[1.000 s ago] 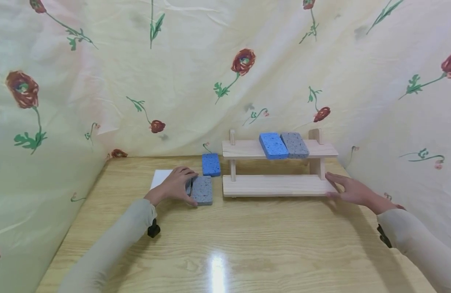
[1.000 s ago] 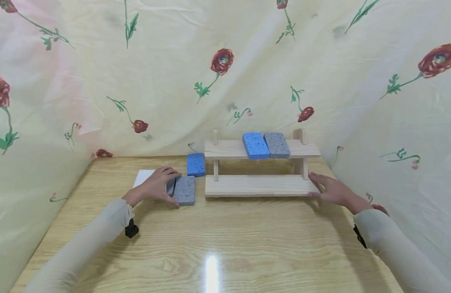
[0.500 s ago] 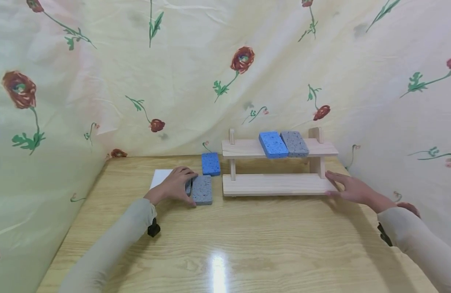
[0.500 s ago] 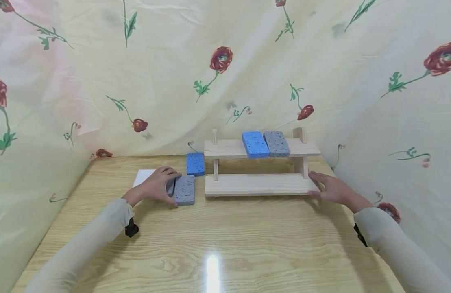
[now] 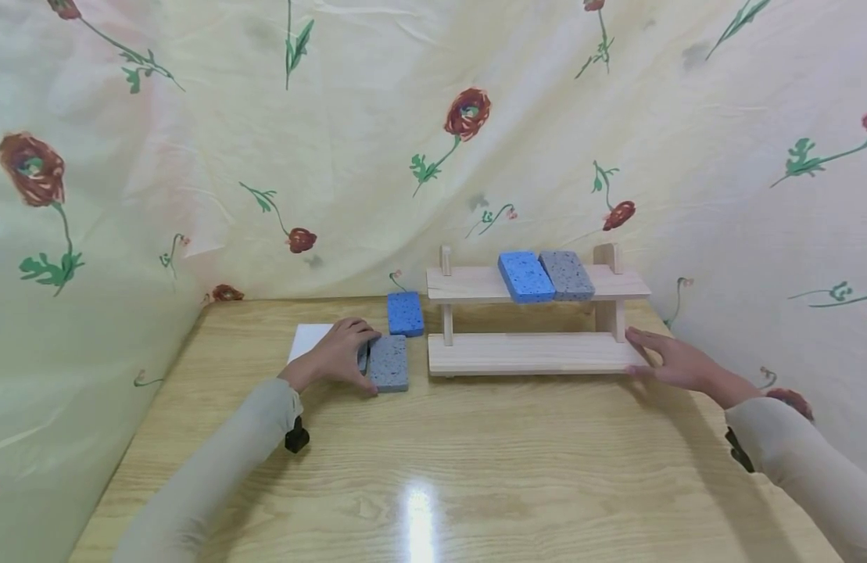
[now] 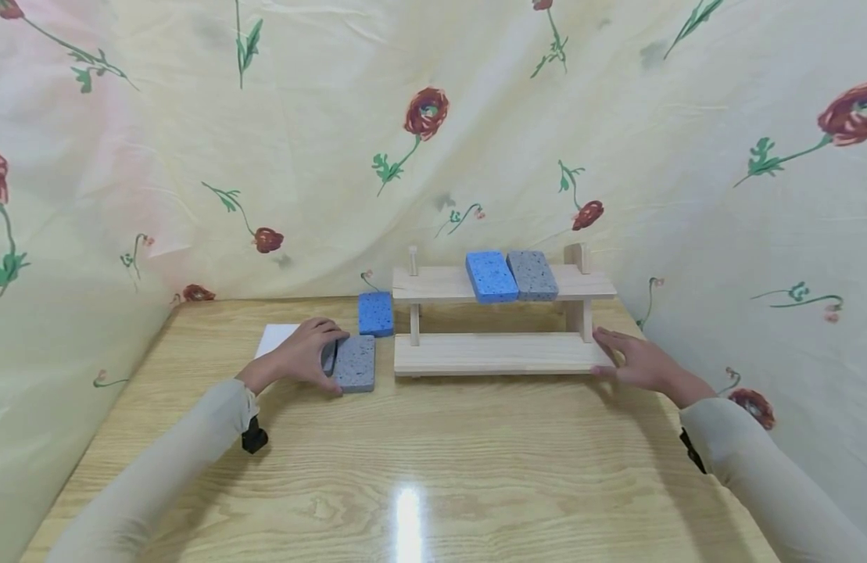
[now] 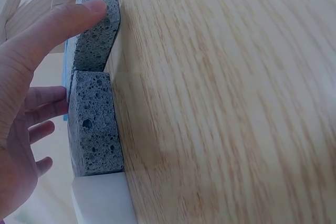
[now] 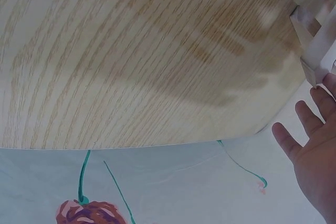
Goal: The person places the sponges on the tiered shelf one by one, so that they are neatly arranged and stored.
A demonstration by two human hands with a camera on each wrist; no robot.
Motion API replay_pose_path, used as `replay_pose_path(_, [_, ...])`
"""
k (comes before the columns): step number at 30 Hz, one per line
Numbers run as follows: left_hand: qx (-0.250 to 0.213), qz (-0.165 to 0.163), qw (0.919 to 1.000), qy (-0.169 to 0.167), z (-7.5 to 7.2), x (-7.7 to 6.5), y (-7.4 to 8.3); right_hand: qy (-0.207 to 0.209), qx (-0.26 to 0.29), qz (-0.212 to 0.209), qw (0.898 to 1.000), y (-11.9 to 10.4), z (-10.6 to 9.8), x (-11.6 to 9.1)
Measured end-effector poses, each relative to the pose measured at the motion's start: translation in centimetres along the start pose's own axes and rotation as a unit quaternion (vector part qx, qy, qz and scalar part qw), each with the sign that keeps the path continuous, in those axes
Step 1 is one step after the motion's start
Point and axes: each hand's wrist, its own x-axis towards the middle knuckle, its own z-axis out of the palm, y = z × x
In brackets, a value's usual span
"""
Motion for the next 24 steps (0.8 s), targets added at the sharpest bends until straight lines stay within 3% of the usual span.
replay_pose_path(16, [-0.023, -0.004, 0.9997, -0.011, 0.01, -0.01, 0.28, -0.003, -0.002, 0.009, 1.000, 0.26, 0.08, 0.06])
replay_pose_path(24, [-0.033, -0.006, 0.9994, -0.006, 0.07, -0.04, 0.37, 0.009, -0.003, -0.007, 1.000, 0.12, 0.05, -0.13])
